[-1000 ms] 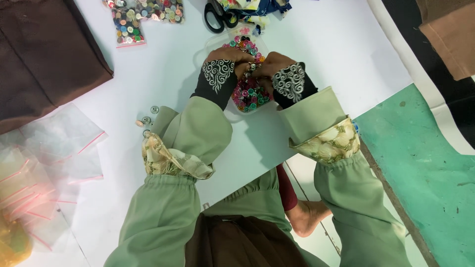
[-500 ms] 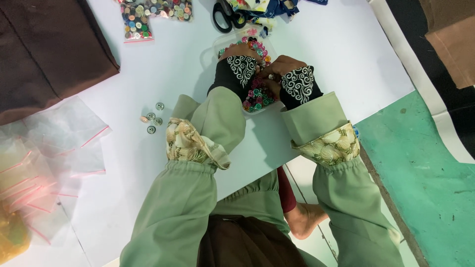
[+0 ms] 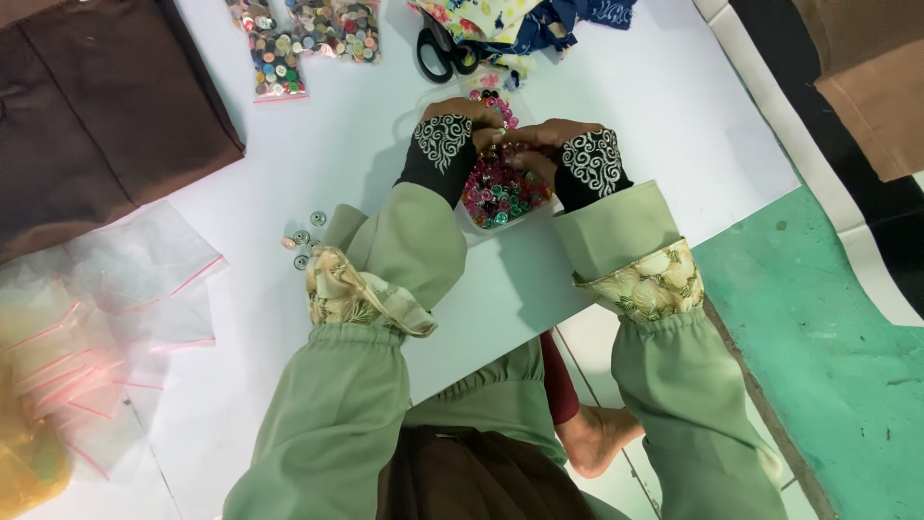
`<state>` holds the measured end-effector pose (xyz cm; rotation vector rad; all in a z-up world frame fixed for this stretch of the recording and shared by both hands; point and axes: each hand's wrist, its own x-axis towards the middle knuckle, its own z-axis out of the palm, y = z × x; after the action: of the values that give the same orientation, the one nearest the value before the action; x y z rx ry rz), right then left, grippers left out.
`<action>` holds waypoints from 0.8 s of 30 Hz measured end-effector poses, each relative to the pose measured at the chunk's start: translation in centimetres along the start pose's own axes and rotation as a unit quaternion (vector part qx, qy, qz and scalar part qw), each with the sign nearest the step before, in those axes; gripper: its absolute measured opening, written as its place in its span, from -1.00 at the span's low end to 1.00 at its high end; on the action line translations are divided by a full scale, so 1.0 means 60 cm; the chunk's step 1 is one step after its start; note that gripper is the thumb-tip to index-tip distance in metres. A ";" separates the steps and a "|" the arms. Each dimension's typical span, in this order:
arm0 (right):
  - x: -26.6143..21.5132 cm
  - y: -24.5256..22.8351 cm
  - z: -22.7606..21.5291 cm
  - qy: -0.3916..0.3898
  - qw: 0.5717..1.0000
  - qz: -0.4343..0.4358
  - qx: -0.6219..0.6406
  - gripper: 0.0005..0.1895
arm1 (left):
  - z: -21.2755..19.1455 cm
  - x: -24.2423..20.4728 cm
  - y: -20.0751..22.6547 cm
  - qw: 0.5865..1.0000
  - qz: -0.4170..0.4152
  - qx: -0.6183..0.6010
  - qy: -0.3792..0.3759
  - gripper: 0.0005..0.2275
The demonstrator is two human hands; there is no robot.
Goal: Sorting and bagging small decorative trims like beads and buttons into small plastic bags
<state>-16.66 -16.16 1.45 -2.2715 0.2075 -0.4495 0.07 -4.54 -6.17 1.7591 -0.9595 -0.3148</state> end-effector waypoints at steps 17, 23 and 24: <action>0.017 0.073 0.034 -0.039 0.991 0.004 -0.129 -0.90 | -0.048 -0.049 0.032 0.947 -0.070 -0.310 -0.052 -0.76; 0.002 0.040 0.033 -0.074 0.951 -0.040 -0.297 -0.86 | -0.095 -0.097 0.024 0.922 -0.083 -0.374 -0.054 -0.70; -0.001 0.026 0.029 -0.068 0.951 -0.041 -0.298 -0.91 | -0.103 -0.106 0.017 0.921 -0.080 -0.377 -0.053 -0.69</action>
<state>-16.03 -15.98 -0.81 -2.9031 0.1962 -0.2933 -0.65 4.16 -4.18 1.1104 -0.6368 -0.7797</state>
